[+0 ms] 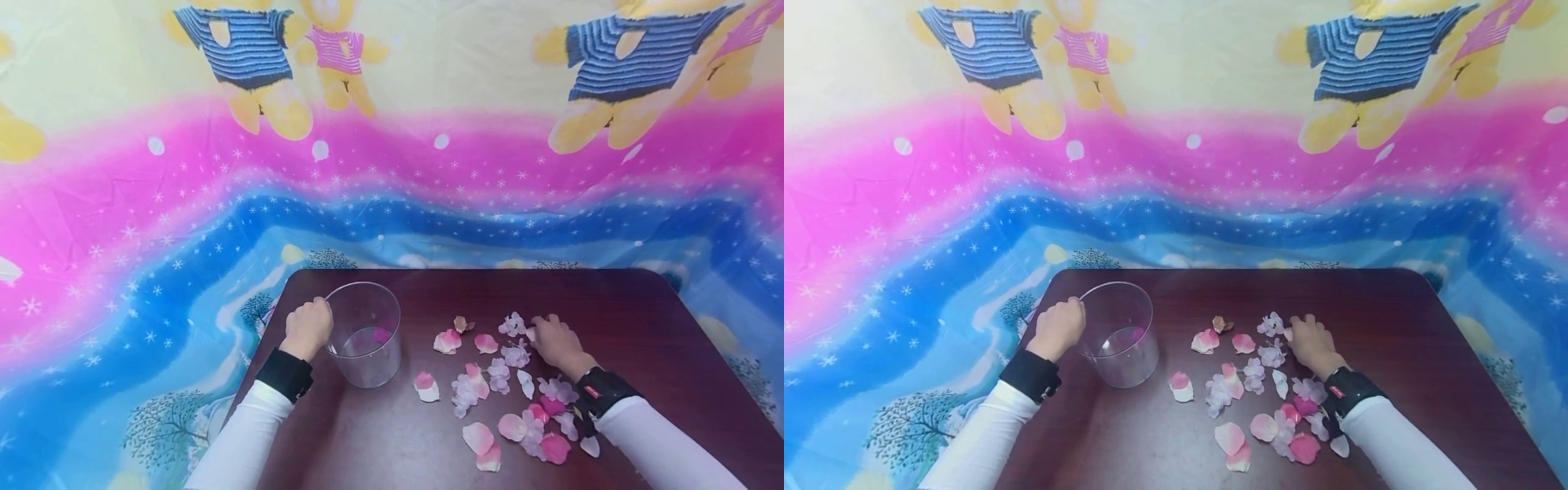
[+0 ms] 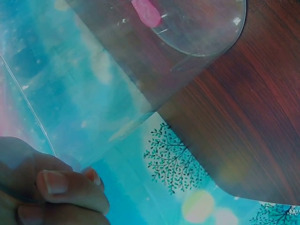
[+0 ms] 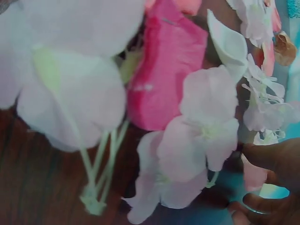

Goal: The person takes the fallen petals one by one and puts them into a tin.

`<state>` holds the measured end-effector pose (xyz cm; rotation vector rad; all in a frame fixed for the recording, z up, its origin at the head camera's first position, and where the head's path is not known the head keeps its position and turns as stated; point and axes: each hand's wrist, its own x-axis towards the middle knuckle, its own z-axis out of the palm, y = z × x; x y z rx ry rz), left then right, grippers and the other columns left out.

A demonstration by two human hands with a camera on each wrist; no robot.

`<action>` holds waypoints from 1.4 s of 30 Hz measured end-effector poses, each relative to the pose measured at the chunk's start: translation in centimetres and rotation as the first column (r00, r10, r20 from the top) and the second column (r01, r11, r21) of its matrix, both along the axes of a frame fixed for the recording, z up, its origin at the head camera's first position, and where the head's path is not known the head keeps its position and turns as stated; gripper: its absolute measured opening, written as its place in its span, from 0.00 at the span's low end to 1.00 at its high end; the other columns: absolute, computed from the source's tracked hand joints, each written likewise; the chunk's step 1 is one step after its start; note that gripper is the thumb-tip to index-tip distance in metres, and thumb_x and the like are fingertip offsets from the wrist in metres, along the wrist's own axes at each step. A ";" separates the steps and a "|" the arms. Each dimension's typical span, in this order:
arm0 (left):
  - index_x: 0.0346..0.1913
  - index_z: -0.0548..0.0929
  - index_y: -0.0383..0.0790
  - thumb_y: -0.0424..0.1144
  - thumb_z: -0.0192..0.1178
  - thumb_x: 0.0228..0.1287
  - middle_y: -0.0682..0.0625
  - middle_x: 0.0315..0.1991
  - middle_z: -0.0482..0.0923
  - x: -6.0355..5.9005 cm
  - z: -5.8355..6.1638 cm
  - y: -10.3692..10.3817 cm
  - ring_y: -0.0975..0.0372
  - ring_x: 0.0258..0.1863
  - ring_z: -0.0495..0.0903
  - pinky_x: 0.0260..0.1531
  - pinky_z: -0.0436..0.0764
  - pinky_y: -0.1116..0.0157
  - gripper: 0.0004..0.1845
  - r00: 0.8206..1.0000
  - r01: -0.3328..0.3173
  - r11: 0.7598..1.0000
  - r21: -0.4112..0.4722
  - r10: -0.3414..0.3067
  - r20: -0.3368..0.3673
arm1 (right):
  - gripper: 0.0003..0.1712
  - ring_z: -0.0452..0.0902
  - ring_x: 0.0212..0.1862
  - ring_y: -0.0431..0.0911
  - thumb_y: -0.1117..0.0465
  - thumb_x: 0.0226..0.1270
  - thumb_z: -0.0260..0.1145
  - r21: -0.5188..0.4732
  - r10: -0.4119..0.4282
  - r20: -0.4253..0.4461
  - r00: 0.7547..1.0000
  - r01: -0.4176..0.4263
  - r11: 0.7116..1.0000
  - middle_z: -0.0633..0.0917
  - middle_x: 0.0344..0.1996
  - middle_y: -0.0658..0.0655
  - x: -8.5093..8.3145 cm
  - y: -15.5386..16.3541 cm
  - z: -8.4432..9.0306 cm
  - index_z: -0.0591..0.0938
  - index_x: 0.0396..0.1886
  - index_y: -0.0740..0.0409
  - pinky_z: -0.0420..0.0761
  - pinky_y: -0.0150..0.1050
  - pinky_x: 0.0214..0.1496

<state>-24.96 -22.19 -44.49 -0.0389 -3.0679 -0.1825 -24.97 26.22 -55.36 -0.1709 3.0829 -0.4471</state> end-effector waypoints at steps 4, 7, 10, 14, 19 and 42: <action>0.37 0.76 0.28 0.39 0.43 0.78 0.34 0.28 0.81 0.0 0.0 0.0 0.40 0.32 0.85 0.30 0.83 0.46 0.18 1.000 -0.002 1.000 0.000 0.002 -0.004 | 0.14 0.79 0.38 0.67 0.66 0.66 0.66 0.004 0.024 -0.044 0.999 -0.024 1.000 0.80 0.37 0.73 -0.2 0.0 -0.3 0.79 0.47 0.72 0.80 0.62 0.39; 0.37 0.76 0.28 0.39 0.43 0.79 0.35 0.26 0.80 0.0 0.0 -0.1 0.40 0.31 0.84 0.29 0.83 0.46 0.18 1.000 -0.002 1.000 0.002 0.002 -0.006 | 0.07 0.78 0.34 0.61 0.68 0.66 0.65 -0.012 0.028 -0.062 0.998 -0.029 1.000 0.80 0.29 0.66 -0.4 0.1 -0.6 0.80 0.39 0.70 0.79 0.57 0.33; 0.37 0.76 0.28 0.39 0.43 0.78 0.35 0.25 0.79 0.0 0.0 -0.1 0.40 0.30 0.84 0.29 0.83 0.47 0.18 1.000 0.001 1.000 0.011 -0.001 -0.011 | 0.04 0.77 0.31 0.55 0.69 0.67 0.63 -0.030 0.021 -0.068 0.997 -0.024 0.999 0.79 0.26 0.62 -0.4 0.0 -0.8 0.79 0.35 0.68 0.78 0.52 0.31; 0.37 0.76 0.28 0.38 0.44 0.77 0.35 0.26 0.80 0.0 0.0 -0.1 0.40 0.30 0.84 0.28 0.83 0.47 0.17 1.000 0.005 1.000 0.012 -0.005 -0.016 | 0.05 0.76 0.28 0.53 0.68 0.68 0.63 -0.043 0.007 -0.066 0.998 -0.010 0.999 0.79 0.24 0.61 -0.3 -0.1 -0.8 0.79 0.32 0.67 0.77 0.51 0.30; 0.37 0.76 0.28 0.38 0.44 0.77 0.34 0.27 0.80 0.0 0.0 -0.1 0.40 0.31 0.84 0.29 0.83 0.46 0.16 1.000 0.001 1.000 0.006 -0.001 -0.015 | 0.07 0.78 0.28 0.54 0.66 0.70 0.62 -0.041 0.004 -0.069 0.998 -0.007 0.999 0.80 0.23 0.61 -0.3 -0.3 -0.8 0.78 0.31 0.65 0.77 0.53 0.31; 0.38 0.77 0.28 0.40 0.42 0.79 0.33 0.29 0.82 -0.1 -0.2 -0.1 0.39 0.33 0.85 0.33 0.84 0.45 0.19 1.000 -0.013 1.000 0.023 0.014 -0.022 | 0.13 0.72 0.24 0.49 0.65 0.73 0.60 -0.097 -0.035 -0.062 0.997 0.029 0.995 0.77 0.18 0.57 -0.6 -0.1 -1.0 0.77 0.25 0.61 0.71 0.45 0.28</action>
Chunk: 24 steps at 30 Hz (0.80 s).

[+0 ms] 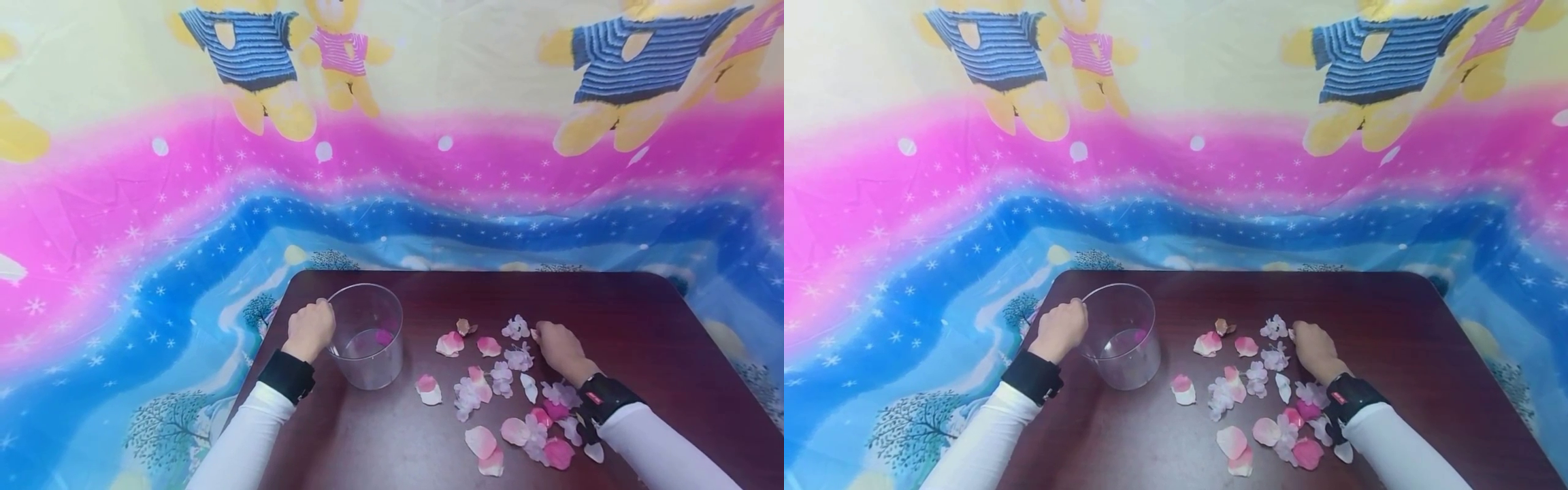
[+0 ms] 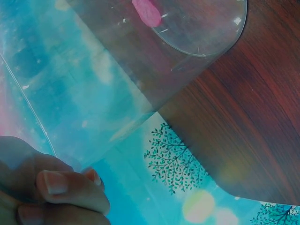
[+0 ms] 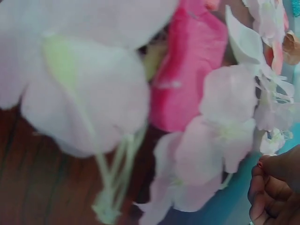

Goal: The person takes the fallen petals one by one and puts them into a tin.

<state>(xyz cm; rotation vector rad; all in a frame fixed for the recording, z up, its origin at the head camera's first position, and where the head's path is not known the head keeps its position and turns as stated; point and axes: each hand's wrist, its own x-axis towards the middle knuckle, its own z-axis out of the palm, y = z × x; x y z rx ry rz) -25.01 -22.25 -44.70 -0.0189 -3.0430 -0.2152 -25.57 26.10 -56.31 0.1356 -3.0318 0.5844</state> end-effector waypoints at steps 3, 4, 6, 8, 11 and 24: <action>0.37 0.77 0.28 0.40 0.42 0.80 0.32 0.30 0.83 0.1 0.1 0.1 0.38 0.33 0.85 0.33 0.84 0.44 0.19 1.000 -0.003 1.000 -0.008 0.003 -0.008 | 0.13 0.72 0.23 0.49 0.65 0.73 0.61 -0.014 0.001 -0.030 1.000 -0.001 1.000 0.76 0.18 0.57 -0.2 -0.1 0.3 0.77 0.25 0.62 0.72 0.47 0.27; 0.37 0.77 0.27 0.39 0.42 0.80 0.31 0.30 0.83 0.1 0.1 0.2 0.38 0.33 0.85 0.33 0.84 0.44 0.19 1.000 -0.004 1.000 -0.011 0.003 -0.011 | 0.13 0.73 0.23 0.49 0.64 0.73 0.61 -0.013 0.001 -0.044 0.999 -0.001 1.000 0.76 0.18 0.56 -0.3 -0.1 0.5 0.77 0.25 0.61 0.73 0.47 0.27; 0.37 0.77 0.27 0.39 0.42 0.80 0.31 0.31 0.83 0.2 0.2 0.2 0.38 0.33 0.85 0.33 0.84 0.44 0.19 1.000 -0.003 1.000 -0.014 0.003 -0.015 | 0.14 0.73 0.23 0.49 0.64 0.73 0.61 -0.018 0.005 -0.066 0.998 -0.006 1.000 0.76 0.18 0.56 -0.4 -0.2 0.8 0.77 0.25 0.61 0.73 0.48 0.27; 0.37 0.77 0.27 0.39 0.41 0.80 0.31 0.30 0.83 0.2 0.2 0.2 0.38 0.33 0.85 0.33 0.84 0.44 0.20 1.000 -0.002 1.000 -0.013 0.002 -0.013 | 0.14 0.72 0.23 0.49 0.64 0.73 0.61 -0.023 0.010 -0.079 0.997 -0.012 1.000 0.76 0.18 0.56 -0.5 -0.2 1.1 0.77 0.24 0.61 0.72 0.48 0.27; 0.37 0.76 0.27 0.39 0.41 0.80 0.31 0.31 0.83 0.2 0.1 0.2 0.38 0.33 0.85 0.33 0.84 0.44 0.20 1.000 0.000 1.000 -0.010 0.000 -0.012 | 0.14 0.72 0.23 0.49 0.64 0.73 0.61 -0.032 0.020 -0.101 0.995 -0.023 0.999 0.76 0.18 0.56 -0.5 -0.3 1.6 0.77 0.24 0.61 0.73 0.48 0.27; 0.36 0.76 0.28 0.39 0.41 0.80 0.31 0.31 0.83 0.0 -0.1 0.1 0.38 0.33 0.85 0.32 0.83 0.44 0.19 1.000 0.002 1.000 -0.011 -0.002 -0.023 | 0.11 0.67 0.21 0.45 0.65 0.72 0.62 -0.070 0.059 -0.173 0.983 -0.072 0.995 0.72 0.17 0.52 -0.7 -1.8 4.6 0.77 0.27 0.61 0.66 0.40 0.25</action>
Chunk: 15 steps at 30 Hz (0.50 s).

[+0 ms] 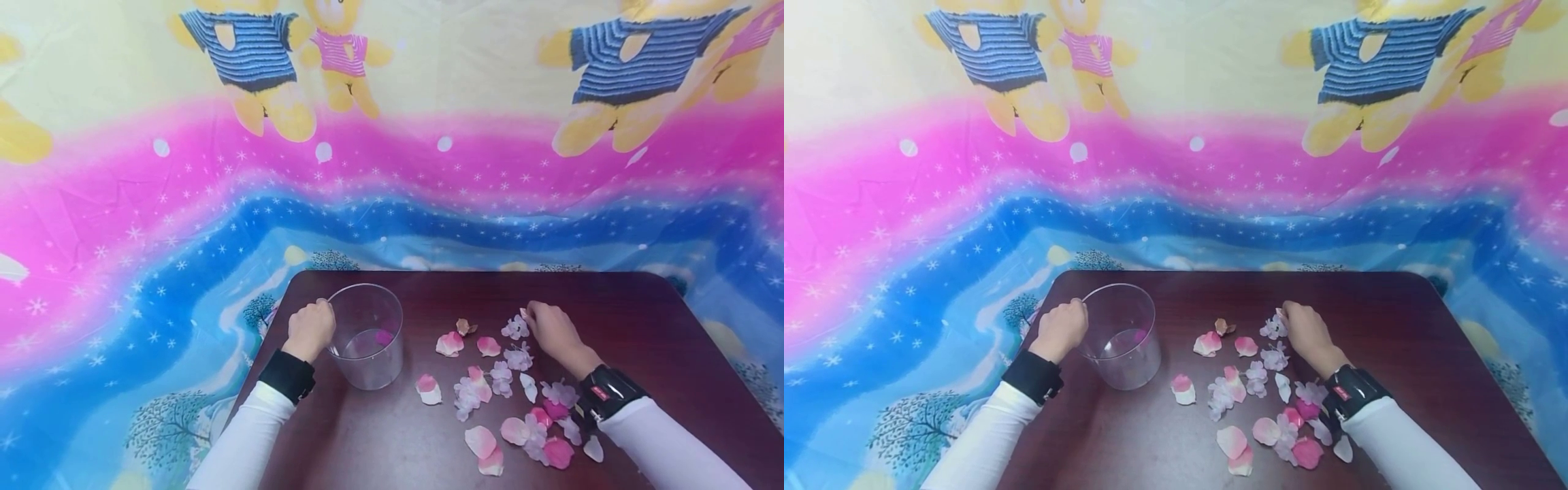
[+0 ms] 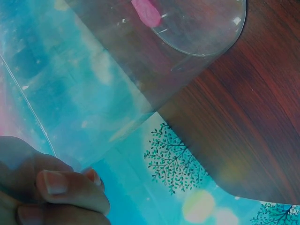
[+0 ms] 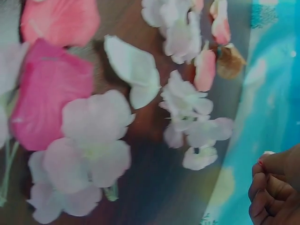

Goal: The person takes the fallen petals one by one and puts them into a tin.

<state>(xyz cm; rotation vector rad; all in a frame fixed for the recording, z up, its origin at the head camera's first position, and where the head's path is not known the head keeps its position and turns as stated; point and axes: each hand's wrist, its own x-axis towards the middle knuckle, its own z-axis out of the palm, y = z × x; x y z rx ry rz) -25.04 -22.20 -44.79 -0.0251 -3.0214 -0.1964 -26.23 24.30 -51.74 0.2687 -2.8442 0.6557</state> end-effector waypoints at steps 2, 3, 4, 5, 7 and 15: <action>0.36 0.76 0.28 0.39 0.41 0.79 0.31 0.31 0.83 0.0 0.0 0.0 0.38 0.33 0.85 0.32 0.83 0.44 0.19 1.000 0.002 1.000 -0.002 -0.002 0.002 | 0.12 0.67 0.21 0.45 0.64 0.73 0.62 -0.004 0.007 -0.006 1.000 -0.007 1.000 0.71 0.17 0.52 0.1 -0.3 0.5 0.77 0.27 0.61 0.65 0.39 0.25; 0.36 0.76 0.28 0.39 0.41 0.79 0.31 0.30 0.83 0.0 0.0 0.0 0.38 0.33 0.85 0.32 0.83 0.44 0.19 1.000 0.002 1.000 -0.001 -0.002 0.003 | 0.11 0.67 0.21 0.45 0.64 0.74 0.62 -0.009 0.009 -0.007 1.000 -0.009 1.000 0.71 0.17 0.52 0.1 -0.5 0.9 0.78 0.28 0.61 0.65 0.39 0.25; 0.36 0.76 0.28 0.39 0.41 0.79 0.31 0.30 0.83 0.0 0.0 0.0 0.38 0.32 0.85 0.31 0.83 0.44 0.19 1.000 0.003 1.000 -0.001 -0.003 0.004 | 0.11 0.66 0.21 0.45 0.64 0.74 0.61 -0.012 0.011 -0.011 1.000 -0.011 1.000 0.71 0.18 0.52 0.2 -0.7 1.2 0.78 0.28 0.61 0.64 0.39 0.25; 0.36 0.76 0.28 0.39 0.41 0.79 0.31 0.30 0.83 0.0 0.0 0.0 0.38 0.32 0.85 0.31 0.83 0.45 0.19 1.000 0.004 1.000 -0.001 -0.004 0.004 | 0.11 0.66 0.21 0.45 0.64 0.74 0.61 -0.015 0.012 -0.016 1.000 -0.012 1.000 0.71 0.18 0.52 0.2 -0.9 1.4 0.78 0.29 0.61 0.64 0.39 0.25; 0.35 0.76 0.28 0.39 0.41 0.79 0.31 0.30 0.83 0.0 0.0 0.0 0.38 0.32 0.85 0.31 0.83 0.44 0.19 1.000 0.005 1.000 -0.001 -0.005 0.002 | 0.11 0.67 0.22 0.45 0.64 0.74 0.62 -0.020 0.015 -0.027 1.000 -0.016 1.000 0.72 0.18 0.52 0.3 -1.2 2.0 0.79 0.29 0.61 0.65 0.38 0.25; 0.36 0.76 0.28 0.39 0.41 0.79 0.31 0.29 0.82 0.1 0.1 0.0 0.39 0.32 0.85 0.31 0.83 0.45 0.19 1.000 0.007 1.000 0.002 -0.007 0.007 | 0.10 0.67 0.22 0.44 0.62 0.75 0.61 -0.021 0.036 -0.048 0.998 -0.037 0.999 0.74 0.19 0.52 0.8 -2.7 4.1 0.79 0.31 0.60 0.66 0.39 0.26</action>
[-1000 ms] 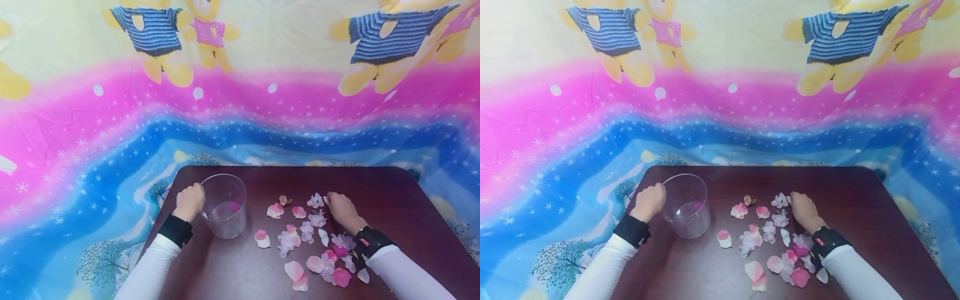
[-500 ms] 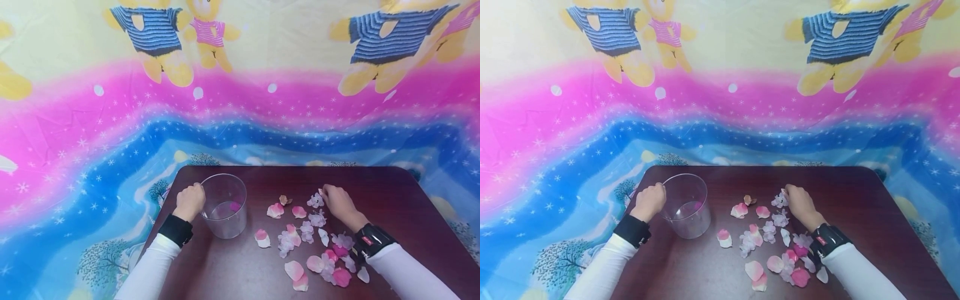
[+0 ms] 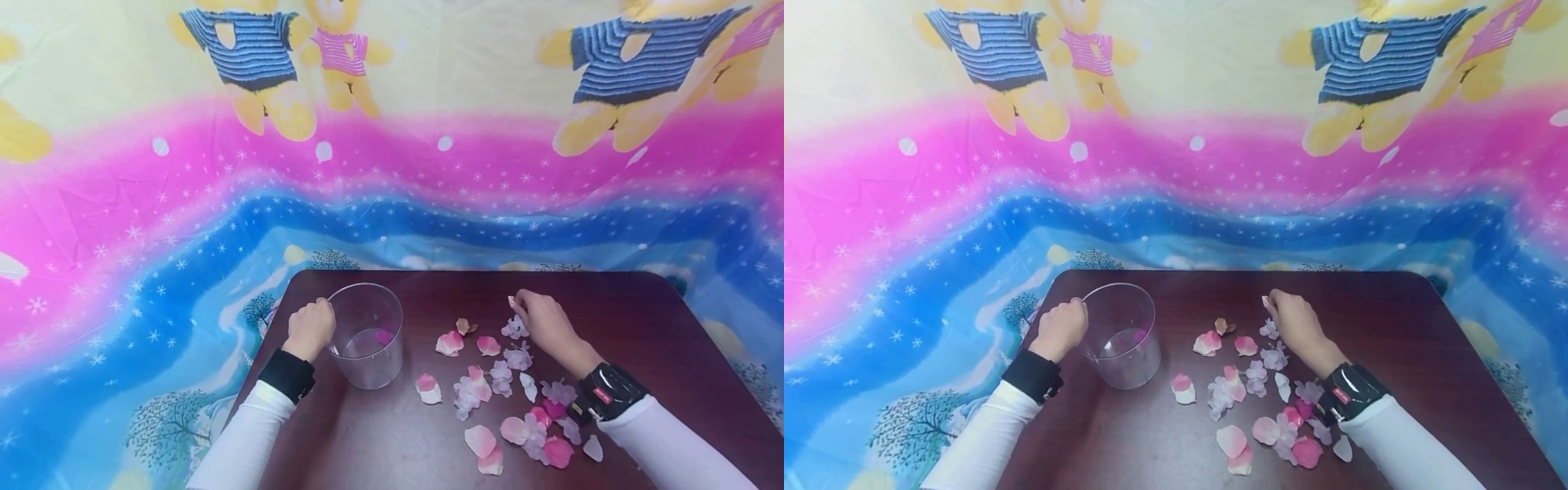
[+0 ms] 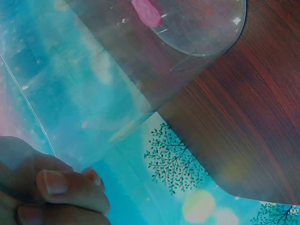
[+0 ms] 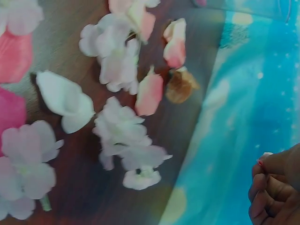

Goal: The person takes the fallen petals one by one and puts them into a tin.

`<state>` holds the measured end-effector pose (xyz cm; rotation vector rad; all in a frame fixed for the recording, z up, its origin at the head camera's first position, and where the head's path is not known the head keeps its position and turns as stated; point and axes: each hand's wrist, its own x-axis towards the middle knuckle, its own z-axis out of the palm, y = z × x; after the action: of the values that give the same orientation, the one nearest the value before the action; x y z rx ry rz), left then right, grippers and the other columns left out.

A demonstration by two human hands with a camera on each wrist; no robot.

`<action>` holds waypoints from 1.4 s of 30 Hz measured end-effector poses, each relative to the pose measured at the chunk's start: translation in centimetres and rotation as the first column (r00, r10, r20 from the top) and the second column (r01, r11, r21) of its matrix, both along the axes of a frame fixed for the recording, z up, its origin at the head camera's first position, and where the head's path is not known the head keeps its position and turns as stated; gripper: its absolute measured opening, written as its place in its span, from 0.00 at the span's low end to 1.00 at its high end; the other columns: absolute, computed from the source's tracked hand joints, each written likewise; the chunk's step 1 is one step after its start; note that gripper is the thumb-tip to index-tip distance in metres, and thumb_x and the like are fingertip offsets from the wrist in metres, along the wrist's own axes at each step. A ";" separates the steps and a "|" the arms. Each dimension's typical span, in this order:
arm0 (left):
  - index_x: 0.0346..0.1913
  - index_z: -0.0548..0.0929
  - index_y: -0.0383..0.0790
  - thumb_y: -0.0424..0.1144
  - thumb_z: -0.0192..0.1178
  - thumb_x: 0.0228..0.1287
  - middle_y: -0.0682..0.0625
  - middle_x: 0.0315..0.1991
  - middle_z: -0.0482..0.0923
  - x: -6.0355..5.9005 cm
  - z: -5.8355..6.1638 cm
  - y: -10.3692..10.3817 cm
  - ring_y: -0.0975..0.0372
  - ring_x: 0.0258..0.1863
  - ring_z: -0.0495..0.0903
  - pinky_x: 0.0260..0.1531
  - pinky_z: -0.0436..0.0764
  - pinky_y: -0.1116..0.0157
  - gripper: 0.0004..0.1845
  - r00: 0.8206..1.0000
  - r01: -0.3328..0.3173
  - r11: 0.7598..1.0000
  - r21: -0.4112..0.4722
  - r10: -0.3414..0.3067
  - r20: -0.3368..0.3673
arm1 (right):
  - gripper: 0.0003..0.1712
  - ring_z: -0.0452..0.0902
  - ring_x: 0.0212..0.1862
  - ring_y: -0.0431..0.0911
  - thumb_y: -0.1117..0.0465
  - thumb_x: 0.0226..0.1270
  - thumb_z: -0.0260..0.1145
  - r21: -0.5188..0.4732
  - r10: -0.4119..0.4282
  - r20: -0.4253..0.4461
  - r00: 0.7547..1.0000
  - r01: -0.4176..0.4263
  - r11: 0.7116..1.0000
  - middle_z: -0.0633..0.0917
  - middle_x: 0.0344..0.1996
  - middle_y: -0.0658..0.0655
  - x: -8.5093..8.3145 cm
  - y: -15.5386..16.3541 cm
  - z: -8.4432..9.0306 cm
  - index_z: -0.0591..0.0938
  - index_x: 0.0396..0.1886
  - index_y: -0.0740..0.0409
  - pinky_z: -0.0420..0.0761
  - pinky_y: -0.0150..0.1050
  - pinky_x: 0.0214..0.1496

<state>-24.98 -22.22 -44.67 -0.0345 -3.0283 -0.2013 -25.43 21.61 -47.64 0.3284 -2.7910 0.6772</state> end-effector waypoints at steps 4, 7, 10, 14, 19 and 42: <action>0.36 0.76 0.28 0.40 0.40 0.80 0.32 0.29 0.82 -0.1 0.0 0.0 0.39 0.32 0.85 0.32 0.83 0.45 0.20 1.000 -0.001 1.000 0.003 0.001 0.013 | 0.08 0.67 0.21 0.44 0.63 0.74 0.62 -0.008 0.009 -0.003 1.000 -0.009 1.000 0.75 0.19 0.52 0.5 -0.9 1.2 0.79 0.32 0.59 0.65 0.38 0.25; 0.37 0.76 0.28 0.40 0.40 0.80 0.32 0.30 0.83 -0.1 -0.1 -0.1 0.39 0.33 0.85 0.32 0.83 0.45 0.20 1.000 -0.002 1.000 0.003 0.002 0.015 | 0.06 0.67 0.21 0.44 0.63 0.73 0.62 -0.013 0.024 -0.015 1.000 -0.024 1.000 0.75 0.19 0.52 0.8 -1.5 2.0 0.80 0.33 0.59 0.66 0.38 0.26; 0.37 0.76 0.28 0.40 0.40 0.80 0.32 0.30 0.83 -0.1 -0.1 0.0 0.39 0.33 0.85 0.32 0.83 0.45 0.20 1.000 -0.003 1.000 0.004 0.003 0.014 | 0.05 0.68 0.21 0.43 0.64 0.73 0.63 -0.016 0.043 -0.030 0.999 -0.043 0.999 0.78 0.20 0.53 1.1 -2.1 2.6 0.80 0.35 0.60 0.67 0.38 0.26; 0.37 0.76 0.28 0.40 0.41 0.80 0.32 0.30 0.83 -0.1 0.0 0.0 0.39 0.33 0.85 0.32 0.84 0.45 0.20 1.000 -0.005 1.000 0.005 0.005 0.016 | 0.04 0.68 0.22 0.43 0.64 0.72 0.64 -0.017 0.060 -0.052 0.997 -0.061 0.998 0.80 0.22 0.53 1.5 -3.0 3.5 0.81 0.36 0.60 0.67 0.38 0.27; 0.37 0.76 0.28 0.40 0.41 0.80 0.32 0.31 0.83 0.0 0.0 0.0 0.39 0.33 0.85 0.33 0.84 0.45 0.20 1.000 -0.004 1.000 0.005 0.004 0.017 | 0.03 0.68 0.22 0.43 0.64 0.72 0.64 -0.022 0.076 -0.060 0.995 -0.078 0.997 0.80 0.22 0.53 1.8 -3.9 4.4 0.81 0.36 0.59 0.68 0.38 0.27; 0.37 0.76 0.28 0.40 0.41 0.80 0.32 0.31 0.83 -0.1 -0.1 -0.1 0.39 0.34 0.85 0.34 0.83 0.45 0.20 1.000 -0.017 1.000 0.018 0.016 0.021 | 0.04 0.71 0.25 0.42 0.62 0.71 0.66 -0.031 0.181 -0.171 0.969 -0.188 0.982 0.86 0.29 0.54 3.2 -8.5 8.2 0.83 0.36 0.57 0.72 0.38 0.31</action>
<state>-25.06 -22.28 -44.73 -0.0059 -3.0457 -0.2288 -22.27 13.10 -39.40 0.6127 -2.6024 0.7185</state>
